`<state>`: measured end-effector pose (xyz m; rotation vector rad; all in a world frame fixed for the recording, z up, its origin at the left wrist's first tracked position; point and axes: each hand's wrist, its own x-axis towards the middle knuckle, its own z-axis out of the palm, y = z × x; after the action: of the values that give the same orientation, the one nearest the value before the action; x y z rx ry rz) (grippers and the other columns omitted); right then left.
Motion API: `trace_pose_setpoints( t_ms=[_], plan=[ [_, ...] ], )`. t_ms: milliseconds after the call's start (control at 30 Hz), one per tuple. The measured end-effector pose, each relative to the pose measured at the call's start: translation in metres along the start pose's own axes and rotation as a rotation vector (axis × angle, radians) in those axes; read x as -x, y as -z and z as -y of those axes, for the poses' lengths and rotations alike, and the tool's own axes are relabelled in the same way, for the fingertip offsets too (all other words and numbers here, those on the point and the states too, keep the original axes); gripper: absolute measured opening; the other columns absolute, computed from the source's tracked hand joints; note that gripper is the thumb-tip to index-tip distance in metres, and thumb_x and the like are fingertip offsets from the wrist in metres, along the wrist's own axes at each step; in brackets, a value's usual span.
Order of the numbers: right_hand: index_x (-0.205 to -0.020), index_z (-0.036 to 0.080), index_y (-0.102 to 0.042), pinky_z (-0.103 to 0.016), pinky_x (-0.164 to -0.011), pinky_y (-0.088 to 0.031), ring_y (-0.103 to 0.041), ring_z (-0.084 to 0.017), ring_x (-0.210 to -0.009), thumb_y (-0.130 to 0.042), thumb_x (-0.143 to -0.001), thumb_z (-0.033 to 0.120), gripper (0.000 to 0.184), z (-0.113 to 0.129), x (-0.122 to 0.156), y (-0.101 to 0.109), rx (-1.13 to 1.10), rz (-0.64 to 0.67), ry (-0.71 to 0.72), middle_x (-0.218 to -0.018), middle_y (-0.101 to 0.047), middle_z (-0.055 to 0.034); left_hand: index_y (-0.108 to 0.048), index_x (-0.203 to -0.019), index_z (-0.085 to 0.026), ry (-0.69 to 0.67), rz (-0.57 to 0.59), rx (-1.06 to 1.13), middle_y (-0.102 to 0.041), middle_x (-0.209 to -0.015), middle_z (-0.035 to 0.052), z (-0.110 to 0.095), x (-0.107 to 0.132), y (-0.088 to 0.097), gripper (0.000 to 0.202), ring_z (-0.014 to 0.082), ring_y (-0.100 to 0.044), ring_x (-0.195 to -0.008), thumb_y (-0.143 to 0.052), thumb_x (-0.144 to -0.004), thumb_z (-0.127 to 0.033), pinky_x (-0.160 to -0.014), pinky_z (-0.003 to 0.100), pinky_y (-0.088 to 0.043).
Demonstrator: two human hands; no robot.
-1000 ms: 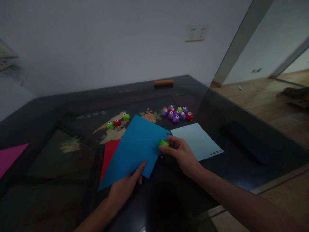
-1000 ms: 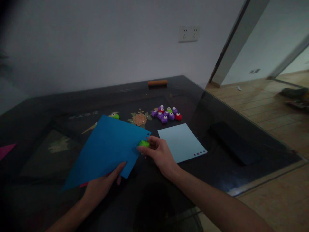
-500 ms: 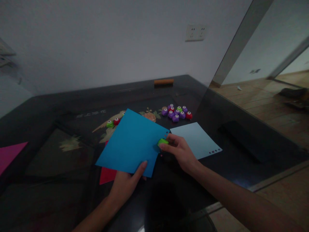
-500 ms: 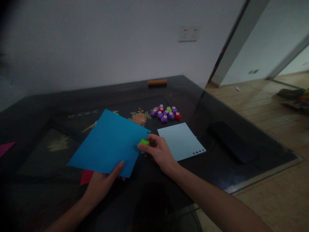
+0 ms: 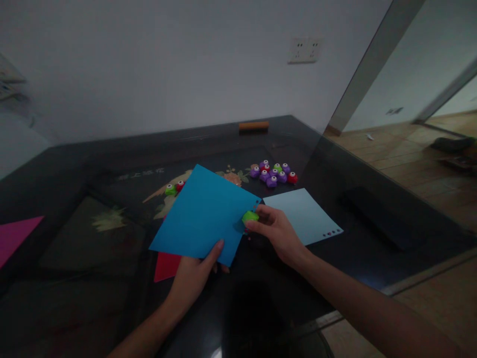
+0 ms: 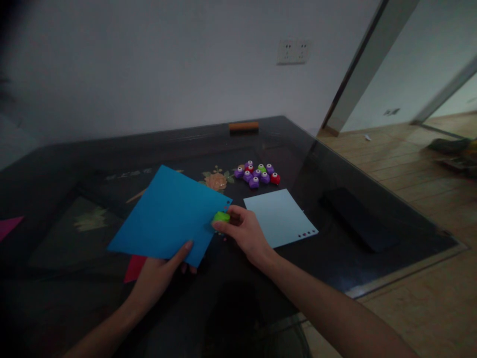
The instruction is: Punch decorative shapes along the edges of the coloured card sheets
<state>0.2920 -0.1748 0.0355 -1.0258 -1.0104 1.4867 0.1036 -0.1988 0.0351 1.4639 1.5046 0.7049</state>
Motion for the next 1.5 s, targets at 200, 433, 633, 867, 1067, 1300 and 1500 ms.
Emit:
trace_pose_setpoints(
  t_ms=[200,433,633,867,1067,1300,1500],
  plan=[
    [-0.090,0.019,-0.063,-0.029,-0.064,-0.047,-0.058,-0.015,-0.073,-0.076,-0.064,0.029,0.032,0.001,0.001,-0.001,0.015,0.031,-0.036,-0.083,-0.064,-0.0017,-0.058,-0.053,-0.018,-0.016,-0.004,0.004,-0.061,-0.051,0.0033,0.012,-0.007,0.003,0.043,0.0165,-0.054,-0.050,-0.050,-0.078,-0.051,-0.058,0.028,-0.041],
    [-0.098,0.022,-0.063,-0.028,-0.065,-0.048,-0.060,-0.015,-0.076,-0.075,-0.066,0.029,0.035,-0.002,0.000,0.003,0.015,0.066,-0.045,-0.089,-0.066,-0.0021,-0.059,-0.051,-0.017,-0.009,-0.014,0.048,-0.062,-0.050,0.0040,0.008,-0.006,0.004,0.042,0.0165,-0.055,-0.050,-0.053,-0.077,-0.050,-0.057,0.027,-0.042],
    [-0.103,0.022,-0.064,-0.036,-0.080,-0.049,-0.065,-0.017,-0.082,-0.067,-0.076,0.034,0.030,0.000,0.001,0.005,-0.040,0.174,-0.093,-0.098,-0.067,-0.0048,-0.059,-0.051,-0.016,0.018,0.011,0.191,-0.063,-0.051,0.0040,0.006,-0.008,0.006,0.042,0.0147,-0.053,-0.049,-0.055,-0.078,-0.049,-0.055,0.026,-0.042],
    [-0.101,0.015,-0.063,-0.035,-0.079,-0.049,-0.066,-0.018,-0.081,-0.052,-0.086,0.044,0.034,0.006,-0.002,0.007,-0.149,0.147,-0.147,-0.090,-0.069,-0.0097,-0.059,-0.052,-0.016,0.060,-0.072,0.296,-0.062,-0.047,0.0021,0.004,-0.010,0.008,0.037,0.0139,-0.055,-0.047,-0.060,-0.075,-0.045,-0.053,0.024,-0.044],
    [-0.102,0.012,-0.062,-0.035,-0.078,-0.049,-0.066,-0.019,-0.080,-0.046,-0.087,0.049,0.043,0.006,-0.006,0.011,-0.159,0.099,-0.180,-0.092,-0.069,-0.0123,-0.059,-0.053,-0.016,0.049,-0.093,0.293,-0.062,-0.047,0.0016,0.006,-0.012,0.009,0.036,0.0134,-0.056,-0.048,-0.060,-0.077,-0.043,-0.058,0.024,-0.046],
    [-0.091,0.015,-0.066,-0.039,-0.084,-0.048,-0.065,-0.022,-0.087,-0.050,-0.083,0.053,0.042,0.008,-0.007,0.015,0.014,0.074,-0.063,-0.089,-0.069,-0.0096,-0.058,-0.057,-0.016,0.018,-0.068,0.303,-0.063,-0.049,0.0013,0.007,-0.009,0.011,0.032,0.0148,-0.058,-0.049,-0.059,-0.078,-0.041,-0.058,0.026,-0.046],
    [-0.091,0.018,-0.067,-0.038,-0.087,-0.045,-0.062,-0.021,-0.091,-0.050,-0.084,0.051,0.037,0.012,-0.010,0.022,0.361,0.112,0.071,-0.093,-0.068,-0.0064,-0.059,-0.057,-0.017,0.019,-0.075,0.298,-0.063,-0.049,0.0017,0.005,-0.011,0.010,0.032,0.0164,-0.059,-0.050,-0.059,-0.078,-0.041,-0.058,0.028,-0.046]
  ],
)
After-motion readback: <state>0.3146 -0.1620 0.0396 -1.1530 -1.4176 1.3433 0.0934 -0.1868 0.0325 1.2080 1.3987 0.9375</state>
